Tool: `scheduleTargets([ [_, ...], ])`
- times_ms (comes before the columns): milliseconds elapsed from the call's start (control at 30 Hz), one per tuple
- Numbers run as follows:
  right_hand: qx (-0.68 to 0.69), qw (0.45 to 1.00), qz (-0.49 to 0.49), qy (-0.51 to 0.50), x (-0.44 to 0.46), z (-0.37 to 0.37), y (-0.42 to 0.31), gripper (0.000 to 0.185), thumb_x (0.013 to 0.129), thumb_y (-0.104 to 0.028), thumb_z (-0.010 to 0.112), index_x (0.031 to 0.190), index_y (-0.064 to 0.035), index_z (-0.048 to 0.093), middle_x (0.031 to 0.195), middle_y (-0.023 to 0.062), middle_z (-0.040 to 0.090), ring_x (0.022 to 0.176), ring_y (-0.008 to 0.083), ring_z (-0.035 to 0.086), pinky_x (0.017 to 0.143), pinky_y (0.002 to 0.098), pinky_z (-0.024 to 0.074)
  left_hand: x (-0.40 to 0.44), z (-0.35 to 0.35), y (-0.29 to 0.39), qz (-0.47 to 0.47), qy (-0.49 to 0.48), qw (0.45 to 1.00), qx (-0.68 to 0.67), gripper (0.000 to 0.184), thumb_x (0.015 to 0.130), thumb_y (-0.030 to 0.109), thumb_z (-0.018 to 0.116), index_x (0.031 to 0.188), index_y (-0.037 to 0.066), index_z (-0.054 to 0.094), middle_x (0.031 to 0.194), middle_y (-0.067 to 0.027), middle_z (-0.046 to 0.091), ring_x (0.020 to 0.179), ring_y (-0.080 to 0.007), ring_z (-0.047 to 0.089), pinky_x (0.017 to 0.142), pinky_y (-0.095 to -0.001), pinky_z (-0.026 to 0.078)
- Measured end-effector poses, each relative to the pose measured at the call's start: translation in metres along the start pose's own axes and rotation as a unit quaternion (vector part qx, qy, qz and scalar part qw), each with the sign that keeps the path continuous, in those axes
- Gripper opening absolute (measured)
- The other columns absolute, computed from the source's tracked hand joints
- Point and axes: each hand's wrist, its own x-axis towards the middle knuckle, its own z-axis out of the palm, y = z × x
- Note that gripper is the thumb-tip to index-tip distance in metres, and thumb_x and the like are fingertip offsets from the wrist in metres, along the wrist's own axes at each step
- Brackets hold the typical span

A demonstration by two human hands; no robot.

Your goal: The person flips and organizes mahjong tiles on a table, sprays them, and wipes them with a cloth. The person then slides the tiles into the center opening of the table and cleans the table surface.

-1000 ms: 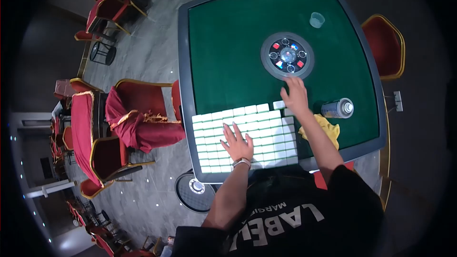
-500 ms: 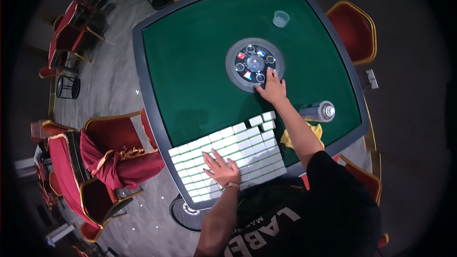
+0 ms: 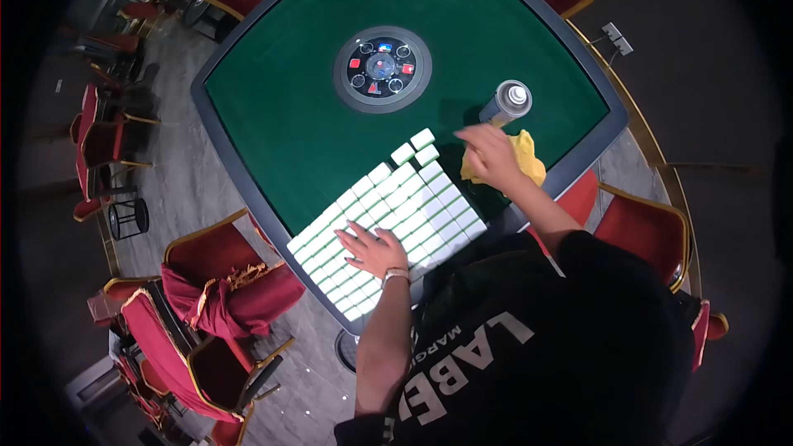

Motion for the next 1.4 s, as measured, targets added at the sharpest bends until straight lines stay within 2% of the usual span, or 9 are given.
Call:
scheduleTargets([
  [267, -0.194, 0.959, 0.174, -0.114, -0.092, -0.023, 0.018, 0.077, 0.069, -0.032, 0.073, 0.137, -0.0282, 0.037, 0.144, 0.0122, 0.025, 0.126, 0.0399, 0.029, 0.097, 0.0557, 0.0315, -0.003, -0.002, -0.001, 0.010, 0.023, 1.000, -0.005, 0.059, 0.086, 0.028, 0.044, 0.139, 0.008, 0.031, 0.149, -0.0180, 0.015, 0.138, -0.0303, 0.017, 0.106, -0.0567, 0.015],
  [533, -0.239, 0.946, 0.137, -0.171, -0.111, 0.007, 0.055, 0.065, 0.068, -0.030, 0.072, 0.128, -0.0262, 0.047, 0.142, 0.0099, 0.028, 0.124, 0.0355, 0.034, 0.098, 0.0588, 0.0282, -0.002, 0.008, -0.027, 0.044, 0.000, 0.992, -0.119, 0.062, 0.086, 0.027, 0.049, 0.141, 0.008, 0.029, 0.149, -0.0207, 0.016, 0.138, -0.0346, 0.015, 0.107, -0.0564, 0.010],
  [733, -0.225, 0.949, 0.156, -0.155, -0.112, 0.003, 0.042, 0.065, 0.069, -0.033, 0.067, 0.130, -0.0242, 0.046, 0.144, 0.0121, 0.027, 0.134, 0.0388, 0.018, 0.100, 0.0664, 0.0167, -0.041, 0.002, -0.118, -0.010, 0.175, 0.958, -0.226, 0.061, 0.087, 0.018, 0.049, 0.139, -0.004, 0.025, 0.145, -0.0248, 0.021, 0.136, -0.0378, 0.016, 0.110, -0.0455, 0.009],
  [833, -0.095, 0.993, 0.061, -0.035, -0.120, -0.002, 0.030, 0.073, 0.069, -0.033, 0.068, 0.134, -0.0185, 0.040, 0.145, 0.0142, 0.024, 0.134, 0.0399, 0.018, 0.102, 0.0655, 0.0145, -0.071, -0.018, -0.162, -0.014, 0.136, 0.960, -0.243, 0.074, 0.085, 0.020, 0.056, 0.140, -0.006, 0.015, 0.145, -0.0257, 0.019, 0.135, -0.0390, 0.015, 0.111, -0.0438, 0.010],
  [900, 0.008, 0.993, 0.010, -0.113, -0.124, -0.017, 0.010, 0.077, 0.072, -0.026, 0.068, 0.138, -0.0062, 0.032, 0.146, 0.0183, 0.021, 0.134, 0.0395, 0.021, 0.107, 0.0510, 0.0202, -0.084, -0.029, -0.189, 0.044, 0.091, 0.977, -0.189, 0.080, 0.082, 0.023, 0.061, 0.140, -0.006, 0.014, 0.146, -0.0248, 0.018, 0.135, -0.0367, 0.018, 0.110, -0.0409, 0.014],
  [1000, 0.157, 0.972, 0.020, -0.176, -0.139, -0.011, -0.011, 0.071, 0.079, -0.016, 0.063, 0.138, 0.0013, 0.028, 0.144, 0.0210, 0.025, 0.133, 0.0359, 0.027, 0.107, 0.0351, 0.0256, -0.081, -0.033, -0.222, 0.040, -0.007, 0.937, -0.346, 0.076, 0.087, 0.026, 0.055, 0.141, -0.006, 0.011, 0.146, -0.0243, 0.019, 0.135, -0.0324, 0.023, 0.110, -0.0366, 0.019],
  [1133, 0.265, 0.937, 0.174, -0.148, -0.144, 0.030, 0.011, 0.052, 0.090, -0.013, 0.049, 0.136, 0.0029, 0.032, 0.139, 0.0191, 0.037, 0.133, 0.0279, 0.031, 0.108, 0.0346, 0.0241, -0.042, 0.002, -0.272, -0.136, -0.002, 0.789, -0.599, 0.074, 0.095, 0.054, 0.024, 0.144, 0.002, 0.006, 0.148, -0.0191, 0.019, 0.137, -0.0265, 0.020, 0.110, -0.0325, 0.015],
  [1267, 0.337, 0.910, 0.232, -0.062, -0.071, 0.085, 0.045, 0.046, 0.093, -0.020, 0.049, 0.135, -0.0040, 0.039, 0.111, 0.0101, 0.056, 0.100, 0.0154, 0.052, 0.088, 0.0266, 0.0398, -0.038, -0.016, -0.233, -0.225, -0.028, 0.738, -0.636, 0.067, 0.097, 0.045, 0.031, 0.143, 0.001, 0.013, 0.146, -0.0164, 0.027, 0.134, -0.0270, 0.028, 0.109, -0.0323, 0.020],
  [1400, 0.283, 0.914, 0.283, -0.073, 0.004, 0.131, 0.076, 0.039, 0.090, -0.016, 0.051, 0.127, -0.0031, 0.049, 0.112, 0.0133, 0.062, 0.106, 0.0181, 0.056, 0.094, 0.0277, 0.0398, -0.005, 0.044, -0.278, -0.070, -0.082, 0.859, -0.501, 0.061, 0.094, 0.023, 0.047, 0.141, -0.002, 0.019, 0.143, -0.0190, 0.031, 0.132, -0.0270, 0.031, 0.106, -0.0324, 0.026],
])
